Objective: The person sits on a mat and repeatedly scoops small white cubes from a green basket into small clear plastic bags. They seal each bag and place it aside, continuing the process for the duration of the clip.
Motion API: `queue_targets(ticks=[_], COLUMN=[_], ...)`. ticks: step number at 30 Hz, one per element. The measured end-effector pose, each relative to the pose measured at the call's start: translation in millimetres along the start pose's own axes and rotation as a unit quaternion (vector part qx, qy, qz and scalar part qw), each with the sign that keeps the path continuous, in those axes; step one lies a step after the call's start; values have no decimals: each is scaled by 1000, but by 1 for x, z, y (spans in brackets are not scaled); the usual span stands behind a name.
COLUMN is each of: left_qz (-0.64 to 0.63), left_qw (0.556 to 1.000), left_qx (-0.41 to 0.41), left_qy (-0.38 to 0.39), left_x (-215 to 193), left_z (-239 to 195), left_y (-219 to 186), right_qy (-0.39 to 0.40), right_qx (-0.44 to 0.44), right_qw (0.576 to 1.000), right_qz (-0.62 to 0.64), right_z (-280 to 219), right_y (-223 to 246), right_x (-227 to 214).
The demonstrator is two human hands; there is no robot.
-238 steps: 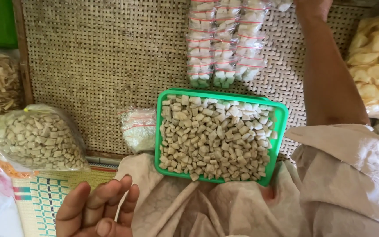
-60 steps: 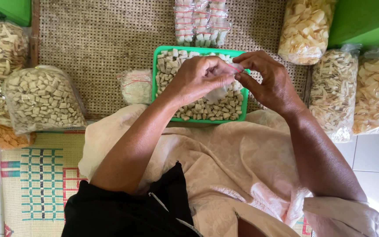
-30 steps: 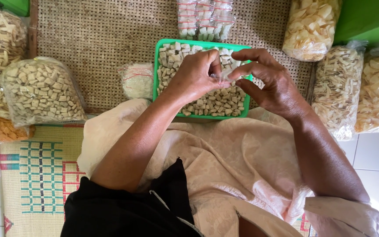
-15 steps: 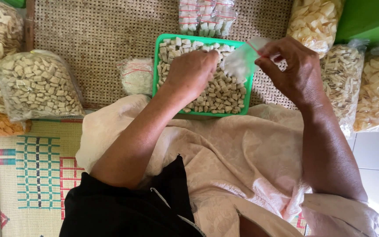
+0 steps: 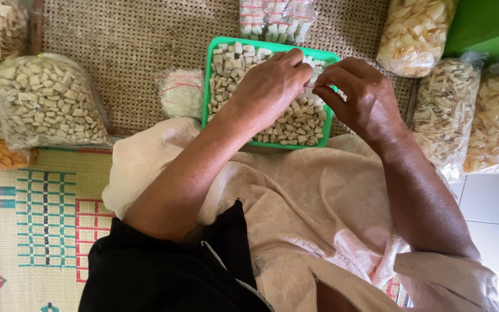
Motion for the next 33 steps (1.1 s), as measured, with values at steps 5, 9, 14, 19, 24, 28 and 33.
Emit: queue_targets(ticks=[5,9,14,19,24,28,33], left_qz=[41,50,73,81,183,183,163], left_qw=[997,997,996,995,970,967,969], left_qx=[53,59,7,-51,-101,-95,-108], left_qy=[-34,-8,44,-6,-123,-147,-154], left_x=[-6,-1,3,-34,-74,-76,-69], left_z=[-2,-8,-10,-12,-19,-19,-13], left_y=[-5,-3,11,25,39,37,36], right_qy=[48,205,243,82,-28,68,292], right_qx=[-31,43,54,-18,43,45,119], right_qw=[998,968,960,980,979,980,949], right_qz=[-16,-138,-132,182,199,184,25], right_z=[2,-3,6,41,35,9,-17], right_y=[4,-3,-7,8,-29,-53,-70], right_x=[11,35,47,27,38,107,207])
Point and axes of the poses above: each hand's wrist, its own z-axis towards the middle knuckle, its own x-axis out of the palm, y = z × x, the point moved 6 cm from there along z, towards the middle knuckle, and after that the axes turned 5 degrees about -x, right-handed, at the moved point
